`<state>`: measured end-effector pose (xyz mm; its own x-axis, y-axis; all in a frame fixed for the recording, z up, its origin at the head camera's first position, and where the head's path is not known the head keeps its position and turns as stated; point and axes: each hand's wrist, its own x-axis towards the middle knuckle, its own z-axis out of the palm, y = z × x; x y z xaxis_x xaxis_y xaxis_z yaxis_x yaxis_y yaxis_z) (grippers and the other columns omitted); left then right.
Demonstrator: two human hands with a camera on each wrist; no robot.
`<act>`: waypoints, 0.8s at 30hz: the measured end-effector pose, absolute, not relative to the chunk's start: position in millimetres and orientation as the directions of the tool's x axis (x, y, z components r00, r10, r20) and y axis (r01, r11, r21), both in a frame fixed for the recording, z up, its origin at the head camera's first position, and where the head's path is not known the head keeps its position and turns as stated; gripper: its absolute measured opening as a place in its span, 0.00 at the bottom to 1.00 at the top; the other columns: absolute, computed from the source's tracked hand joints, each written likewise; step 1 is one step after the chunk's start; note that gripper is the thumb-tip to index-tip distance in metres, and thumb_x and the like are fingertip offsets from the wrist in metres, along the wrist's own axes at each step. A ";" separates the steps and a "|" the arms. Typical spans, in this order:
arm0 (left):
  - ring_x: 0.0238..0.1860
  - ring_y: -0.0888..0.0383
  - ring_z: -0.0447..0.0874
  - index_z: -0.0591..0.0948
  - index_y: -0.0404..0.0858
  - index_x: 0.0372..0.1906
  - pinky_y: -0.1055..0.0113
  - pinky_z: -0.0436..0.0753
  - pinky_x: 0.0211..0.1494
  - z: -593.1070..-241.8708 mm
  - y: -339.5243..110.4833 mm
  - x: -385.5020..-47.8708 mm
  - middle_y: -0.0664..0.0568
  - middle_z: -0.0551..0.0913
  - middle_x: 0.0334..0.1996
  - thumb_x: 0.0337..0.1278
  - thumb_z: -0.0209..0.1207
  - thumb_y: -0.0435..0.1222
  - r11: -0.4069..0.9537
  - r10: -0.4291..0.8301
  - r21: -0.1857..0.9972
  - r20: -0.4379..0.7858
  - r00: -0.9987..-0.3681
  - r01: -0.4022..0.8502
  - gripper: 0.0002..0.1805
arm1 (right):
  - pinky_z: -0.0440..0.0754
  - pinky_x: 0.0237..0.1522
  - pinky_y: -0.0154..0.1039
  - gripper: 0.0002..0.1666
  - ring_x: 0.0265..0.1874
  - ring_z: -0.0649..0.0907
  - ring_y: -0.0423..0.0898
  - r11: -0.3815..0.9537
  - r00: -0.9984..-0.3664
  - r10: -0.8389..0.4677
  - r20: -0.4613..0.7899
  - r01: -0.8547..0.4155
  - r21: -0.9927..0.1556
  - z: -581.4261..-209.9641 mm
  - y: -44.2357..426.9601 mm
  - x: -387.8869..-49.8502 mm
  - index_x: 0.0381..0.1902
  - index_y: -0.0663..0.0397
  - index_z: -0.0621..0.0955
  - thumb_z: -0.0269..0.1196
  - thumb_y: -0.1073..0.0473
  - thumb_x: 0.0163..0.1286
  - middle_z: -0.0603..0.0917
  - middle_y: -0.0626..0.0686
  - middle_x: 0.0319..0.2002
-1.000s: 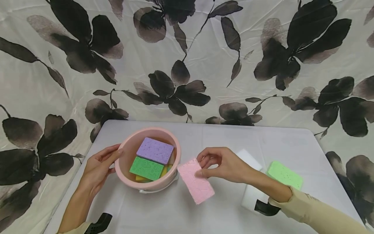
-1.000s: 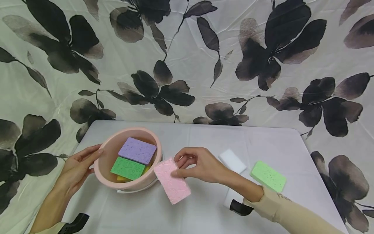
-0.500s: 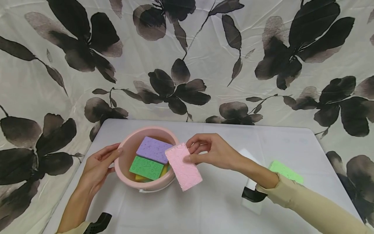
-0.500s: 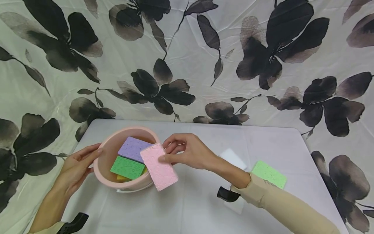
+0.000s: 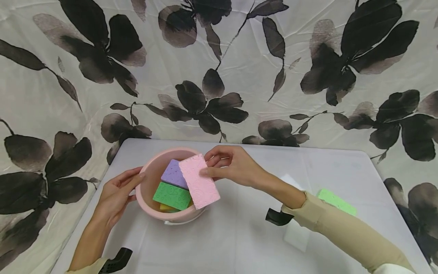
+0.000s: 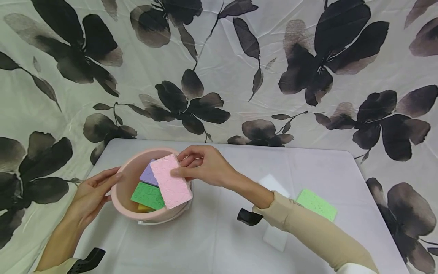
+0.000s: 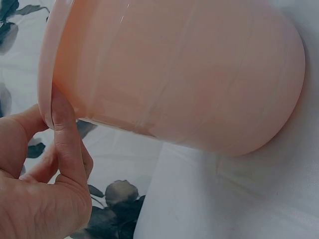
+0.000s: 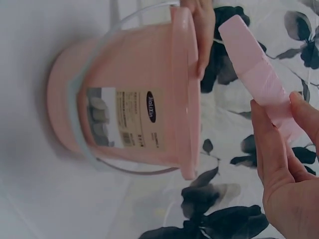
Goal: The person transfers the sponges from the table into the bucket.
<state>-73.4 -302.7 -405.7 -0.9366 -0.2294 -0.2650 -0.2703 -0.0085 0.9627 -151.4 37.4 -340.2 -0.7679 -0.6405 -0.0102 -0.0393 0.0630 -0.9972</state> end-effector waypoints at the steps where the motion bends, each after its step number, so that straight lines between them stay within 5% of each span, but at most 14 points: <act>1: 0.45 0.68 0.86 0.80 0.43 0.62 0.70 0.88 0.39 -405.5 -302.8 -73.2 0.68 0.87 0.45 0.61 0.71 0.47 -0.010 -0.231 0.963 -0.266 -0.936 -0.271 0.27 | 0.89 0.45 0.48 0.19 0.35 0.90 0.50 0.060 -0.768 -0.640 -0.010 -0.037 -0.997 -340.6 34.6 -152.7 0.49 0.60 0.83 0.76 0.64 0.61 0.87 0.58 0.39; 24: 0.46 0.69 0.86 0.77 0.40 0.66 0.69 0.88 0.41 -406.0 -302.6 -74.0 0.69 0.86 0.45 0.61 0.70 0.49 0.038 -0.244 0.960 -0.260 -0.934 -0.277 0.31 | 0.86 0.38 0.33 0.19 0.33 0.86 0.42 0.167 -0.769 -0.638 0.046 -0.196 -0.966 -366.9 -27.9 -167.6 0.48 0.58 0.86 0.77 0.58 0.61 0.89 0.49 0.35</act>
<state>-74.0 -302.6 -406.0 -0.9343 -0.2443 -0.2597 -0.2769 0.0381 0.9601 -167.6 -27.9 -366.9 -0.7686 -0.6380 0.0463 -0.1965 0.1666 -0.9662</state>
